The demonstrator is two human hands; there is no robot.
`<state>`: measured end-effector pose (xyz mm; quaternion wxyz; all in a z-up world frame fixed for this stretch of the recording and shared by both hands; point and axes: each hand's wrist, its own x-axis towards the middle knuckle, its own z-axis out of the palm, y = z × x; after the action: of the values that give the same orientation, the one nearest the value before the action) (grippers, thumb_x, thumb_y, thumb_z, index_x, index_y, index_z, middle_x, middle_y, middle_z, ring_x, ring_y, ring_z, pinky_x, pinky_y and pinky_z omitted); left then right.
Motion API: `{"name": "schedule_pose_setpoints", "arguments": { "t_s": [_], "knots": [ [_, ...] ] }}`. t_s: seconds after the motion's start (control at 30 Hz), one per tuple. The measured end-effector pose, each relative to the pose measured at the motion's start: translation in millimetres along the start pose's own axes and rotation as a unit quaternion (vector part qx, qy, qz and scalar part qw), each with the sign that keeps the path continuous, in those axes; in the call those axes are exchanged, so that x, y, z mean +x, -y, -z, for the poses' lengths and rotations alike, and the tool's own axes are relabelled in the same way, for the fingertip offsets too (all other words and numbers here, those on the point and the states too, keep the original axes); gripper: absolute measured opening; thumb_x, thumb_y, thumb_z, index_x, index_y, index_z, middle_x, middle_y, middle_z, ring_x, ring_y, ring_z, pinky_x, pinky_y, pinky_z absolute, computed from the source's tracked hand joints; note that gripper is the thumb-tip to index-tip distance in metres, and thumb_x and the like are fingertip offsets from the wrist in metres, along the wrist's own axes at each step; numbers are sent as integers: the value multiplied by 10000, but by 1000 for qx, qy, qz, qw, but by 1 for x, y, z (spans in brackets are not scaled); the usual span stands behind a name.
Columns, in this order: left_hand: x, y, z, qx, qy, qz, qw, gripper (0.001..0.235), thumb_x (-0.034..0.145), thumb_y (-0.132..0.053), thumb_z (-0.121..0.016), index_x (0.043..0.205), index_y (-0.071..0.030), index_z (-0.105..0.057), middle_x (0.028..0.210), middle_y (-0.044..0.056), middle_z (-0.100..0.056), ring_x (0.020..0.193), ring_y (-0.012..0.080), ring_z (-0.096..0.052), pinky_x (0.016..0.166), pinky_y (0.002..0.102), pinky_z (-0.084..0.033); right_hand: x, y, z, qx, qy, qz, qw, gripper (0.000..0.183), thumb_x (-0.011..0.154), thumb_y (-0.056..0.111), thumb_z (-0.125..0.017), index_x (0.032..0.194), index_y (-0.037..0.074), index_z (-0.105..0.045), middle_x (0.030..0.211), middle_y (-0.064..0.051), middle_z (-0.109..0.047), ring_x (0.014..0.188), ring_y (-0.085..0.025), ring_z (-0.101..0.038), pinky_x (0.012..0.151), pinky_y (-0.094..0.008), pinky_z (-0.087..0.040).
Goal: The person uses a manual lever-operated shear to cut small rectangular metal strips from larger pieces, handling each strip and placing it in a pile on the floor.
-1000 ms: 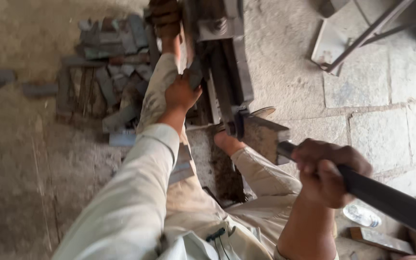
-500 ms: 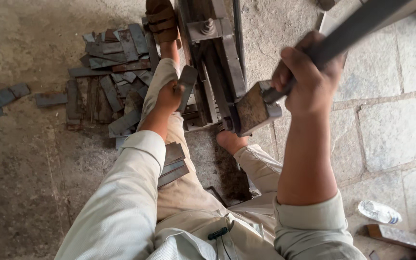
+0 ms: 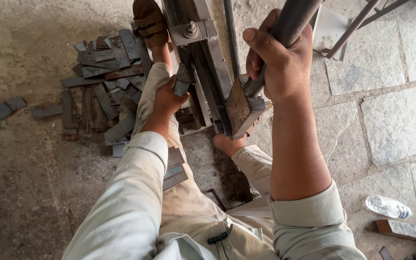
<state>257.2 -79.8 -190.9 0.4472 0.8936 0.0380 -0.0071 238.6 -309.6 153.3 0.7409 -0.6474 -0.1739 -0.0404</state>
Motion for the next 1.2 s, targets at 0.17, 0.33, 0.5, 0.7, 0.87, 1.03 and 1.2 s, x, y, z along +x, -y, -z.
{"name": "schedule_pose_setpoints", "arguments": {
  "t_s": [0.17, 0.33, 0.5, 0.7, 0.87, 1.03, 1.2],
  "knots": [
    [5, 5, -4, -38, -8, -15, 999, 902, 731, -293, -835, 1500, 29, -491, 887, 185, -758, 729, 218, -749, 764, 329, -596, 5, -7, 3, 2, 4, -5, 1000, 269, 1033, 58, -773, 869, 44, -561, 591, -82, -544, 429, -166, -551, 423, -294, -457],
    [7, 5, -5, -34, -45, -58, 997, 897, 725, -291, -843, 1486, 35, -497, 1043, 199, -761, 781, 231, -764, 800, 342, -604, 17, -12, 3, -9, 17, -7, 1000, 291, 1077, 63, -772, 860, 36, -579, 584, -100, -548, 433, -176, -540, 428, -302, -442],
    [11, 4, -5, -16, -11, -15, 1000, 911, 743, -319, -828, 1525, -10, -475, 963, 196, -767, 804, 250, -762, 815, 361, -602, 23, -18, 3, 0, 19, -2, 1000, 263, 1082, 86, -778, 894, 53, -597, 600, -84, -558, 454, -167, -569, 427, -291, -463],
    [7, 3, -6, 8, -21, -18, 1000, 896, 748, -330, -821, 1518, -21, -483, 899, 173, -760, 766, 261, -753, 759, 383, -612, 29, -19, -3, -32, 28, 19, 999, 121, 1110, 134, -745, 1028, 53, -707, 658, -59, -601, 488, -142, -607, 447, -284, -493],
    [9, -5, -1, 4, 9, 15, 1000, 888, 763, -336, -791, 1528, -25, -463, 857, 177, -760, 724, 271, -752, 749, 386, -619, 16, 3, -17, -84, -31, -23, 996, 170, 1068, 97, -730, 936, 40, -639, 696, -63, -614, 507, -158, -607, 493, -305, -543],
    [0, -15, 4, 10, -31, -48, 998, 719, 780, -326, -818, 1410, -65, -588, 906, 198, -756, 812, 333, -745, 749, 432, -611, -85, 23, -1, -17, -99, 62, 993, 87, 947, -42, -553, 934, 32, -509, 600, -87, -503, 461, -157, -493, 490, -331, -497],
    [7, -24, 17, -33, -7, -7, 999, 680, 767, -303, -771, 1396, -130, -576, 976, 179, -760, 870, 368, -744, 797, 469, -605, -144, 16, -8, -7, -93, 176, 980, 218, 914, -3, -589, 734, 91, -509, 540, -35, -487, 423, -118, -508, 459, -328, -500]
  ]
}}
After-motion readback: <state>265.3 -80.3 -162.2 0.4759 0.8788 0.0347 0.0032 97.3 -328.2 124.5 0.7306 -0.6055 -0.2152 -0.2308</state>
